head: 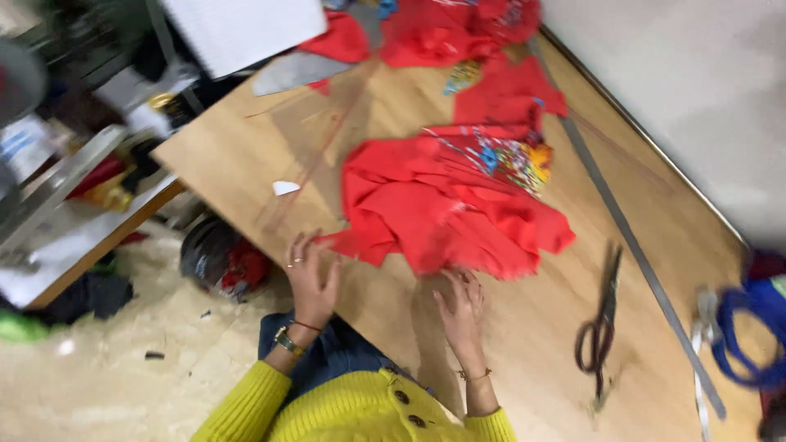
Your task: The person cuts a piece of red patterned fabric using scissors on a wooden table. They trim the edges, cut a long strip, and then fold the fabric pieces. The person also moves the fabric around the table to organize the cut pieces.
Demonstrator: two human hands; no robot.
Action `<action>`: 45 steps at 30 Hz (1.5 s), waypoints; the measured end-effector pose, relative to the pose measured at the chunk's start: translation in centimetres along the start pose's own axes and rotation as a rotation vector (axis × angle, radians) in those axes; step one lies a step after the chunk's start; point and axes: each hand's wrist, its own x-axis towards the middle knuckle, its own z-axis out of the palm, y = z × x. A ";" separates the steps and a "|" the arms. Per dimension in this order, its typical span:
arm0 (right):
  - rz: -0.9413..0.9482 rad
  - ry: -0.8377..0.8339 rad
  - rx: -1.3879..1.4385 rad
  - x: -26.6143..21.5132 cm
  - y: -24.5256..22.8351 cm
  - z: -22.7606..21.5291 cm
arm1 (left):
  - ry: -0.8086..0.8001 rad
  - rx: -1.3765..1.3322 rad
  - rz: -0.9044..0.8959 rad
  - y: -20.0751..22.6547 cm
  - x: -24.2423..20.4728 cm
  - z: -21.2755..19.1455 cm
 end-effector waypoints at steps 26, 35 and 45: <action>0.686 0.400 -0.570 -4.7 26.9 -11.7 | -0.457 0.143 0.784 7.2 -9.0 26.4; 0.681 0.520 -0.367 0.3 33.4 -13.0 | -1.700 -0.484 0.099 16.8 -11.7 17.0; 0.501 0.701 0.043 -1.3 31.4 -11.3 | -0.910 -0.338 0.341 14.3 -7.6 12.0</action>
